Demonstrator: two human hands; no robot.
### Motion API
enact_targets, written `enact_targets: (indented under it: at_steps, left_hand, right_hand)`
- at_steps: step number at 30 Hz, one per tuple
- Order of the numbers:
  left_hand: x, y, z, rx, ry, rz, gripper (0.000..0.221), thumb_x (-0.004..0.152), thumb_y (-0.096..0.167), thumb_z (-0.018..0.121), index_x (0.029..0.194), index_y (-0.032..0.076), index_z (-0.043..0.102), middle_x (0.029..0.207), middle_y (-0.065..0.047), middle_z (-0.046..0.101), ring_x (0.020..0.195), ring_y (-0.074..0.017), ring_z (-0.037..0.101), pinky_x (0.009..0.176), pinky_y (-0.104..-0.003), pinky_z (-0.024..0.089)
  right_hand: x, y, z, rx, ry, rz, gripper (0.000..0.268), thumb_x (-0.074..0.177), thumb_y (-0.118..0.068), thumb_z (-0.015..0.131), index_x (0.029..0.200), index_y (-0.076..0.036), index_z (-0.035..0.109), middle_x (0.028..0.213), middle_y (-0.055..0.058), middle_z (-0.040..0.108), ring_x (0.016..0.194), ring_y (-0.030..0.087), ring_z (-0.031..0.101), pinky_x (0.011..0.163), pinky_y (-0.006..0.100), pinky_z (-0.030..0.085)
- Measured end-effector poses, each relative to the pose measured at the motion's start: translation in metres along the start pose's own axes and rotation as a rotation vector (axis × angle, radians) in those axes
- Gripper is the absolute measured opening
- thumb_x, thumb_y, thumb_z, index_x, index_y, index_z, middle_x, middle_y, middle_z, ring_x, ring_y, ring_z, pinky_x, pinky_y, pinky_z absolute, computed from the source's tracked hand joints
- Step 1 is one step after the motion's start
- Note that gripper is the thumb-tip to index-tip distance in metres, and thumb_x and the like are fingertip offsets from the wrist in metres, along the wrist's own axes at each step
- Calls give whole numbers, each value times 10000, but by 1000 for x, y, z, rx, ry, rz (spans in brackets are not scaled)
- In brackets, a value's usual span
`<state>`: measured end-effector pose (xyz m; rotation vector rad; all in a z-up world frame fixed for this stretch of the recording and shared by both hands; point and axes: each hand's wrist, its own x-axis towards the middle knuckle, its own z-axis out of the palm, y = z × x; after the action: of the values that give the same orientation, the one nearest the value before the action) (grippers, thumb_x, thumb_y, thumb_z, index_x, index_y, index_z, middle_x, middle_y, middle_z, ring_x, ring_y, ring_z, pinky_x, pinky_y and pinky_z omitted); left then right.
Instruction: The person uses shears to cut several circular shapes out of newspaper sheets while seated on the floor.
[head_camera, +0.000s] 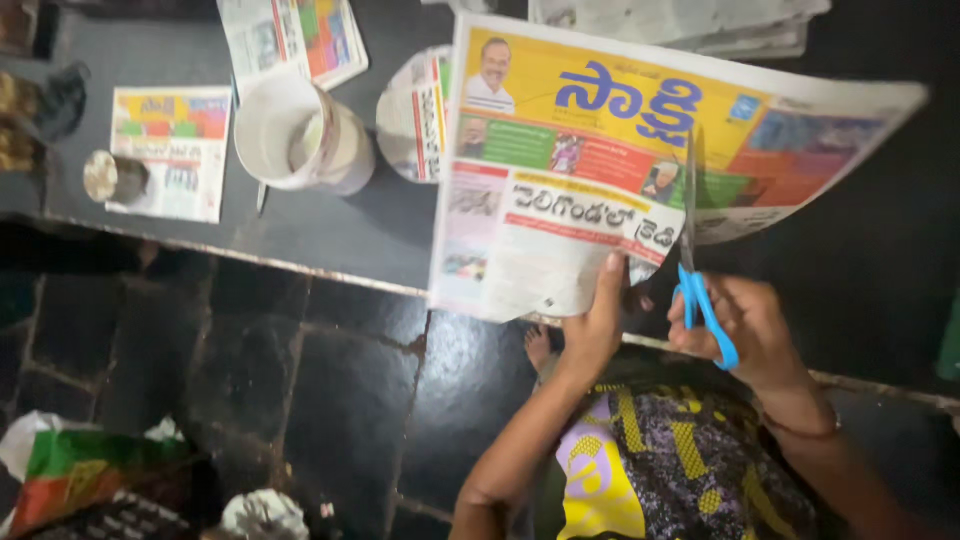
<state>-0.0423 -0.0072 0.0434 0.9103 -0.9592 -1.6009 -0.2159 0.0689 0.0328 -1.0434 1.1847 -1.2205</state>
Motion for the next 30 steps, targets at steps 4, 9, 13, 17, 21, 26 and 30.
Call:
enact_targets:
  at_steps: [4,9,13,17,21,26,30]
  left_hand:
    - [14,29,30,-73,123,-9,256,1022,295,604,1029,42,642,801,-19,652,600,-115,602,509,-286,493]
    - [32,14,57,-41,47,163,307,1106,289,608,997,3,641,772,-22,601,587,-103,529,504,-257,413]
    - [32,16,66,29,-21,375,274,1114,302,587,1082,31,616,872,-14,592,696,-105,534,584,-264,423]
    - [36,36,71,29,-107,130,241,1038,309,561,989,80,617,758,-1,623,564,-91,554,482,-268,434]
    - [34,44,76,27,-175,206,315,1107,351,520,997,71,613,766,-1,595,594,-80,499,509,-238,346]
    - [23,51,75,-19,-267,217,383,1138,417,503,979,82,598,782,7,577,639,-87,496,550,-232,335]
    - [12,60,72,-22,-226,106,402,1085,442,500,967,75,613,707,3,588,534,-77,492,468,-223,351]
  right_hand:
    - [0,-21,3,138,16,-56,440,742,-250,893,983,39,665,836,95,696,737,156,685,642,290,568]
    - [11,-35,1,239,173,-146,554,739,-350,916,1005,63,660,831,128,681,719,197,685,653,322,564]
    - [7,-51,-3,238,170,-277,621,729,-421,924,1019,61,661,860,130,692,760,208,706,678,337,574]
    - [5,-58,-8,124,207,-349,620,726,-420,915,1031,64,677,893,139,719,786,214,703,682,317,531]
    - [8,-62,-11,200,213,-334,636,708,-374,939,1059,82,668,893,150,712,778,236,712,679,347,575]
    - [1,-66,-6,238,188,-399,617,714,-350,943,1065,78,672,925,133,706,779,226,715,684,340,582]
    - [0,-62,-2,271,156,-439,608,734,-359,946,1054,82,677,903,138,710,793,222,709,698,347,580]
